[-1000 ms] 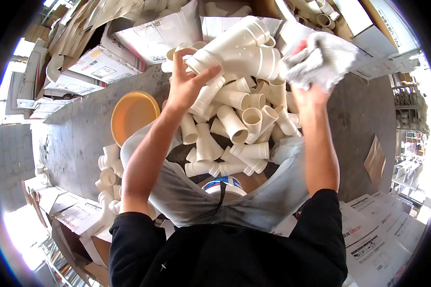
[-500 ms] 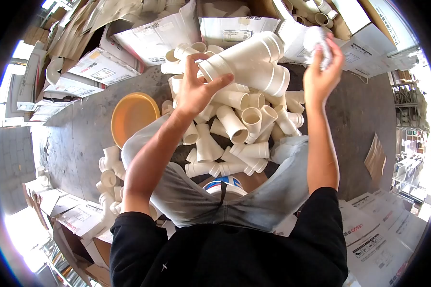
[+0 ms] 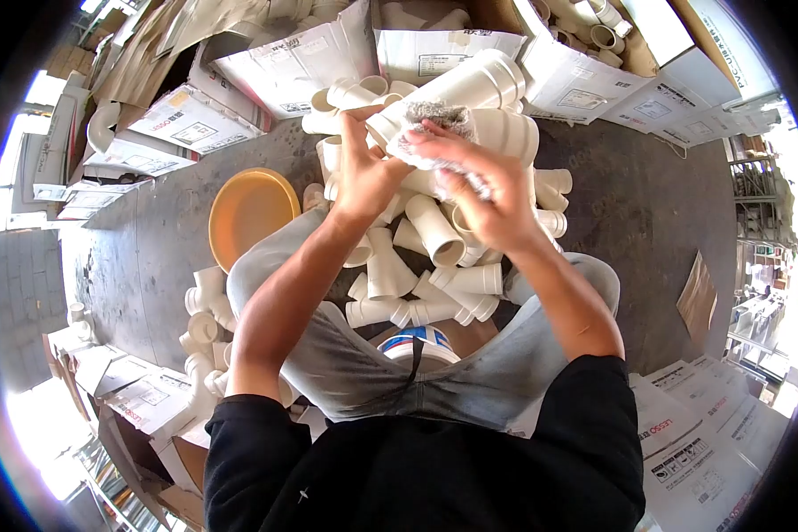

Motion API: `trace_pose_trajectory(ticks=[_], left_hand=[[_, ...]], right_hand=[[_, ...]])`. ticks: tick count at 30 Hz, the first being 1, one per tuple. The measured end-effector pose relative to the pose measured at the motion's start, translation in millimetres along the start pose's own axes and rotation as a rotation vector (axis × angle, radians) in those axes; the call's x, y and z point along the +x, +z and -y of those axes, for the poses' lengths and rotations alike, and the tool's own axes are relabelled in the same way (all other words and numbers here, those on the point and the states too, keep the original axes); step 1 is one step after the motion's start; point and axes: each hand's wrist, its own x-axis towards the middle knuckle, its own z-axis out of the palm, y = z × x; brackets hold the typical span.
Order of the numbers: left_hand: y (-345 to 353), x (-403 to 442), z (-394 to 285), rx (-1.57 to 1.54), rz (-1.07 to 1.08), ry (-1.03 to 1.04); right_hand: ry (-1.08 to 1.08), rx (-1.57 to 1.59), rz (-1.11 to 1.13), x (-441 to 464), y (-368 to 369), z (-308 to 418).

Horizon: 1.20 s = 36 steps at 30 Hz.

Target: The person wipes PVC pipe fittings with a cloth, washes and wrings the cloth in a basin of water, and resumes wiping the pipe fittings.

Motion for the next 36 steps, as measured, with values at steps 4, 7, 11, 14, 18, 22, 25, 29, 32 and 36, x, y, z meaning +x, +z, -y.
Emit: trace_pose_trajectory(ticks=[4,7,11,14,18,22,25,29,32,36], left_hand=[[-3,2,-2,0.022,0.001,-0.042],[0,4,-10,0.041,-0.014,-0.048],[4,5,-12,0.075,0.035,-0.019],[9,1,-14,0.124,0.127,0.034],[17,-7,-20,0.116,0.188,0.045],[11,-2,-14,0.310,0.132,0.178],[4,-1,11,0.288,0.191,0.332],[-2,-5,23,0.413,0.265,0.441],[9,-8,4,0.377,0.239,0.609],[11,-18,-14,0.765,0.340,0.816]], right_hand=[[0.233,0.680,-0.274,7,-49,-7],[0.066,1.312,-0.284,2,-97,-54],[0.227,0.708,-1.047,17,-107,-66],[0.235,0.119,-0.854,13,-89,-63],[-0.139,-0.812,-0.545,18,-60,-51],[-0.199,-0.635,-0.330,11,-25,-43],[-0.227,-0.416,-0.176,6,8,-25],[-0.442,-0.447,-0.017,4,16,-25],[-0.188,-0.341,-0.055,10,-10,-27],[0.214,-0.544,-0.187,18,-52,-71]])
